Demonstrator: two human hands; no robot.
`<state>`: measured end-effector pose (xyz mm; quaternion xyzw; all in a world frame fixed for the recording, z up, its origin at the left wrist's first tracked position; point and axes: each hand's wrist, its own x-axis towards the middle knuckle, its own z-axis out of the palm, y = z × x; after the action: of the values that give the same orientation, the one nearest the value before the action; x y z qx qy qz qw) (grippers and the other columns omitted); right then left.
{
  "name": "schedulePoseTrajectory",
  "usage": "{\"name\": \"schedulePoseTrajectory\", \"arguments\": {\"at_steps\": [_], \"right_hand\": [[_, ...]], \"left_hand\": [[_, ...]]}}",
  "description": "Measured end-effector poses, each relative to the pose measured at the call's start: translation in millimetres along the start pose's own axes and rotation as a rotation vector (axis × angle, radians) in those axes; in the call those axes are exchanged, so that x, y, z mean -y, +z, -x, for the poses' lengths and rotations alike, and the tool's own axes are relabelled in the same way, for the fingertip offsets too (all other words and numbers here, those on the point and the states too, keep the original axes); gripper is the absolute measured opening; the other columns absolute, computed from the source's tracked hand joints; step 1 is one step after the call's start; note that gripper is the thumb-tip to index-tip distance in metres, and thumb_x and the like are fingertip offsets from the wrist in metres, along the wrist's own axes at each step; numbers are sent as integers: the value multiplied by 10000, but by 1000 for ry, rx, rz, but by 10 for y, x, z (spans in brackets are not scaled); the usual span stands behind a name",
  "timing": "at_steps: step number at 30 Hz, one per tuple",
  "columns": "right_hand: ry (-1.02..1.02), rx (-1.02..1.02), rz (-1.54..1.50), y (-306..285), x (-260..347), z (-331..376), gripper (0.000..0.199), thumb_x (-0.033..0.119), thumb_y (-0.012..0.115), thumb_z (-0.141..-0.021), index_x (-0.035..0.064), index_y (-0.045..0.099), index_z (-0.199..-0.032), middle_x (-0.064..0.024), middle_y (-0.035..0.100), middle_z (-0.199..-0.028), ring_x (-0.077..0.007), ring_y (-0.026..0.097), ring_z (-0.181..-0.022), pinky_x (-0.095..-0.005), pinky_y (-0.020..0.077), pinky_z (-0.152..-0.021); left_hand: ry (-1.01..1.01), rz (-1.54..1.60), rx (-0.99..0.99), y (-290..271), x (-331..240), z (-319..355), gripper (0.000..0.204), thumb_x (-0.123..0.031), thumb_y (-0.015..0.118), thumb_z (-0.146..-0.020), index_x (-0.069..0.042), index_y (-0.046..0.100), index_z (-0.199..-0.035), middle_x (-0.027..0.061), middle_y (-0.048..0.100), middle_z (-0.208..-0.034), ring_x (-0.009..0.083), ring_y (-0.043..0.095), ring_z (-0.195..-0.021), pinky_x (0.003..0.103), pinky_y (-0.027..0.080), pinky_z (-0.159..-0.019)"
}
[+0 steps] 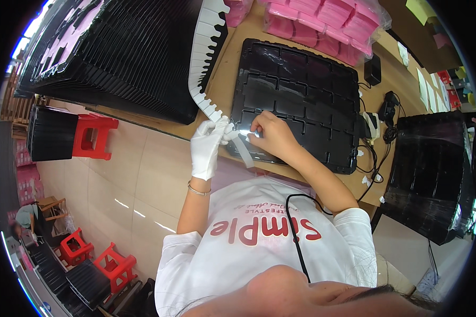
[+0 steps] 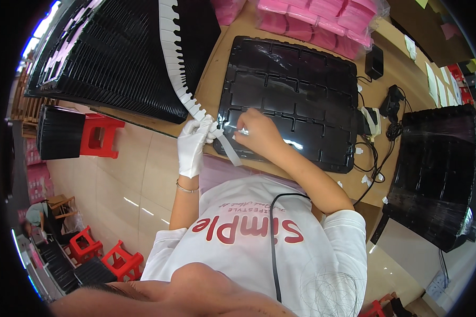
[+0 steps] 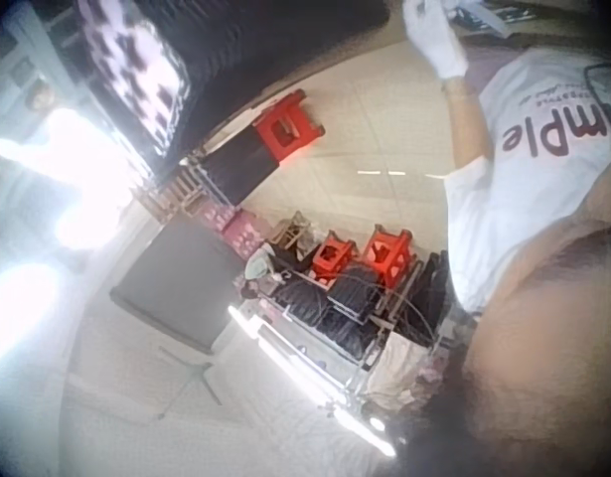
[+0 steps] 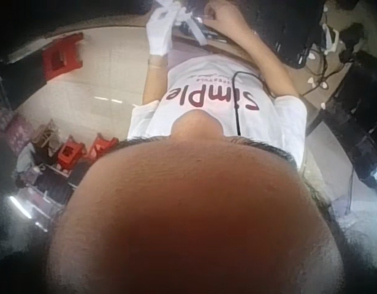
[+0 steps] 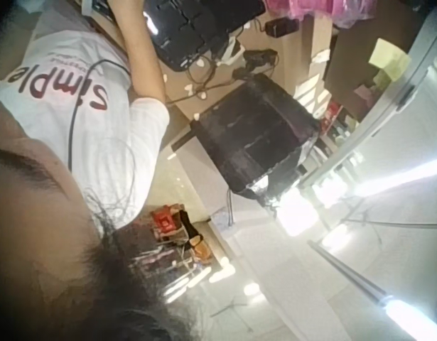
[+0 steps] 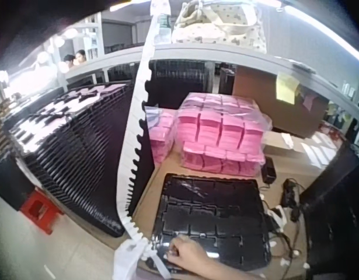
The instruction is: The person wipes the surface of a black plastic tray with a white cloth, then places a pink plastic insert into the tray. They stack the completed unit onto a pile of similar trays and repeat the process with a new black tray.
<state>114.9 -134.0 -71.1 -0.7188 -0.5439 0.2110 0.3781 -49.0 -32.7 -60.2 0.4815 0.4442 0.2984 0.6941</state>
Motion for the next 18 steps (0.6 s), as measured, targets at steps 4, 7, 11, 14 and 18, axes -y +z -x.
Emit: {"name": "schedulePoseTrajectory", "arguments": {"at_steps": [4, 7, 11, 14, 18], "right_hand": [[59, 10, 37, 18, 7, -10, 139, 121, 719, -718, 32, 634, -782, -81, 572, -808, -212, 598, -712, -325, 498, -657], [59, 22, 22, -4, 19, -15, 123, 113, 715, -718, 33, 636, -770, -79, 576, -807, -208, 598, -705, -319, 496, -652], [-21, 114, -28, -49, -38, -8, 120, 114, 720, -719, 37, 636, -754, -72, 567, -792, -200, 581, -679, -313, 482, -631], [-72, 98, -146, -67, -61, 33, 131, 119, 740, -720, 39, 640, -744, -62, 560, -800, -186, 551, -646, -308, 464, -608], [-53, 31, -87, -77, 2, 49, 144, 111, 762, -729, 44, 638, -756, -58, 559, -824, -165, 528, -645, -303, 451, -606]], "left_hand": [[-18, -29, 10, -19, 15, 3, 168, -139, 668, -913, 1, 672, -1006, 41, 680, -875, 52, 602, -664, 176, 460, -589], [-23, -15, 8, -17, 0, 14, 166, -134, 663, -914, 1, 672, -1010, 41, 679, -873, 53, 604, -670, 176, 462, -594], [-14, 3, 4, -17, -25, 21, 166, -137, 660, -917, 0, 673, -1011, 37, 677, -863, 52, 602, -666, 175, 463, -595], [-8, -3, 2, -8, -31, 14, 157, -142, 660, -919, -3, 671, -992, 33, 670, -842, 52, 594, -654, 176, 461, -590], [4, -10, 13, 9, -44, 4, 142, -145, 665, -917, -8, 668, -953, 27, 662, -814, 50, 578, -634, 180, 454, -582]]}}
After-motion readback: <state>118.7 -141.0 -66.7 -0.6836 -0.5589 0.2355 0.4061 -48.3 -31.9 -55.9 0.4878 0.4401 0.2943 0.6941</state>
